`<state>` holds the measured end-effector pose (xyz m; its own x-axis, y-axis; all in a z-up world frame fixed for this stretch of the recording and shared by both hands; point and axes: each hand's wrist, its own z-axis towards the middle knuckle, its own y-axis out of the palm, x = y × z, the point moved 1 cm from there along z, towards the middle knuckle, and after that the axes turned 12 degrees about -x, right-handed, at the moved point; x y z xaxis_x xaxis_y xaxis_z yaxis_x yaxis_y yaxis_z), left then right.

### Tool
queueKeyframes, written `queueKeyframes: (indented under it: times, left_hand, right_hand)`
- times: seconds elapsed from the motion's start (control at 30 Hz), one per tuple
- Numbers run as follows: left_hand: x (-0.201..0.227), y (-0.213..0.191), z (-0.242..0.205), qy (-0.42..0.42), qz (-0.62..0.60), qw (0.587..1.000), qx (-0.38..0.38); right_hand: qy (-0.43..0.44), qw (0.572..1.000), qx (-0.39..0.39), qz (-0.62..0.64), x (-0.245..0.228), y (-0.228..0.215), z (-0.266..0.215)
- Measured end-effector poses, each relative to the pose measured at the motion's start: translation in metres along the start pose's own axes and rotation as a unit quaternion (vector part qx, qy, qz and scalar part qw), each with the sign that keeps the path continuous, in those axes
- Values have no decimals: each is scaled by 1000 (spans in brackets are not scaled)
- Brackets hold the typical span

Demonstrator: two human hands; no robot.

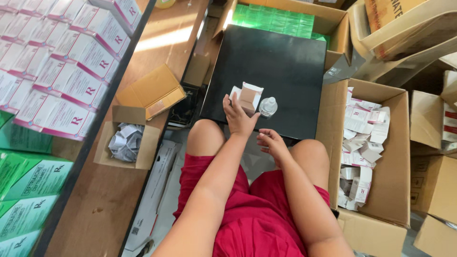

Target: The person sits on the floor and repeatedly picks up small white boxes and plastic-wrapped bottles from a nearby cardboard box. They open each box, insert the bottle, close the box, and place it on a shelf. The process is repeated for multiple units.

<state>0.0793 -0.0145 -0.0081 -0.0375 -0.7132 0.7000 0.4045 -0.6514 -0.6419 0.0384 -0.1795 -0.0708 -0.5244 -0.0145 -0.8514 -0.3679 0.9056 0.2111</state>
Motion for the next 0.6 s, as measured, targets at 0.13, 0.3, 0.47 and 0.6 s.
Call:
queueKeyframes:
  times: [0.13,0.3,0.47,0.6]
  left_hand:
    - [20,-56,-4,50,-52,997,28]
    - [-37,-142,-19,123,-4,988,96]
    - [-179,-236,-56,-20,101,987,125]
    - [-278,-304,-91,-219,200,946,131]
  right_hand:
    - [2,999,-6,-53,12,-10,12]
    - [0,994,-19,-107,24,-21,19]
    - [-7,995,-30,-100,20,-17,8]
    - [-4,992,-12,-122,12,-12,4]
